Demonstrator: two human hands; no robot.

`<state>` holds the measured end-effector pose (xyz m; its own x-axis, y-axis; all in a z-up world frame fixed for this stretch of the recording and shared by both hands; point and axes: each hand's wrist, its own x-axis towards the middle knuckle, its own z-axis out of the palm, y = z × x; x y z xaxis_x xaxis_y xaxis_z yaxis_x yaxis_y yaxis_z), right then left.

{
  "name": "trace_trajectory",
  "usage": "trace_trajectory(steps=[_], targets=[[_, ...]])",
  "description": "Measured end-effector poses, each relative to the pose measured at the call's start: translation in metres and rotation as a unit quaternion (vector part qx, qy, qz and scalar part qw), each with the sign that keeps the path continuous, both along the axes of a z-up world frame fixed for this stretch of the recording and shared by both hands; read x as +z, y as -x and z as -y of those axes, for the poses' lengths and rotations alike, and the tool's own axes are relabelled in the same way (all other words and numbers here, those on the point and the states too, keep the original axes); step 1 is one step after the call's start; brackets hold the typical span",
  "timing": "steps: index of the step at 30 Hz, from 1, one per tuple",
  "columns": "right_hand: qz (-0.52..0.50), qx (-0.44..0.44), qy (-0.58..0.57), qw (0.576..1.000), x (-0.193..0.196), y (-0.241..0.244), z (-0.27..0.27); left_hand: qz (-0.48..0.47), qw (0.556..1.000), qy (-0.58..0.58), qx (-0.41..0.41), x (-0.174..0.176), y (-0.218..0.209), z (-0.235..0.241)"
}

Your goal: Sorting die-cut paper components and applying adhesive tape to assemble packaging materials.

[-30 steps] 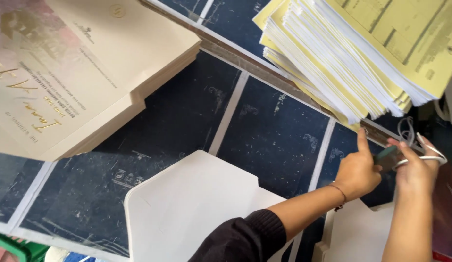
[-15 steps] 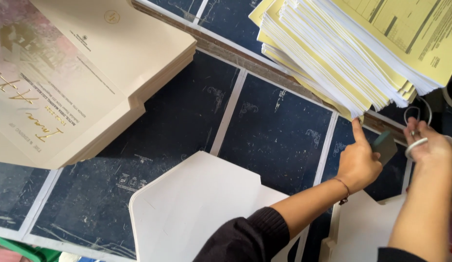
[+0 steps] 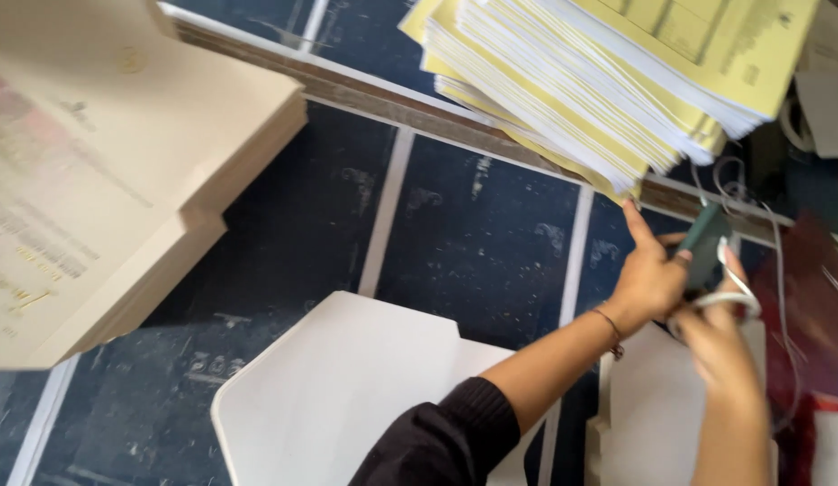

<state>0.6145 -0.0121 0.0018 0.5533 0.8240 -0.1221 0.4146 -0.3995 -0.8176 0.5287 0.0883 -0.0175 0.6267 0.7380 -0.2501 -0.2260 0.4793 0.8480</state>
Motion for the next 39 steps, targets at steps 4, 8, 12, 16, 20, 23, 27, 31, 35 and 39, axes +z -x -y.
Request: trace_trajectory(steps=[4, 8, 12, 16, 20, 23, 27, 31, 35, 39], targets=[[-0.093, -0.059, -0.055, 0.992, -0.021, -0.014, -0.008, -0.057, 0.995, -0.061, -0.063, 0.043, 0.037, -0.001], [-0.077, -0.179, 0.072, 0.978, -0.022, -0.04, -0.031, -0.134, 0.959, -0.245, 0.05, 0.026, 0.028, 0.011], [-0.046, -0.077, 0.035, 0.995, -0.011, -0.05, -0.046, -0.228, 0.891, -0.359, 0.159, 0.01, 0.013, 0.017], [0.106, -0.099, 0.123, 0.982, 0.006, -0.058, -0.076, -0.219, 0.899, -0.341, 0.165, 0.007, 0.006, 0.021], [0.167, -0.039, 0.055, 0.984, -0.006, -0.075, -0.091, -0.242, 0.893, -0.342, 0.166, 0.004, 0.002, 0.02], [0.211, -0.034, 0.038, 0.976, -0.015, -0.086, -0.096, -0.233, 0.9, -0.329, 0.164, 0.006, 0.004, 0.022], [0.391, -0.015, 0.039, 0.919, -0.048, -0.147, -0.104, -0.23, 0.905, -0.326, 0.151, 0.006, 0.005, 0.021], [0.444, -0.051, 0.055, 0.893, -0.06, -0.173, -0.118, -0.232, 0.901, -0.33, 0.16, 0.007, 0.007, 0.019], [0.422, -0.081, 0.033, 0.902, -0.067, -0.193, -0.128, -0.234, 0.895, -0.343, 0.163, 0.004, 0.005, 0.021], [0.473, -0.058, -0.139, 0.868, -0.031, -0.168, -0.104, -0.214, 0.897, -0.359, 0.146, 0.005, 0.006, 0.024]])
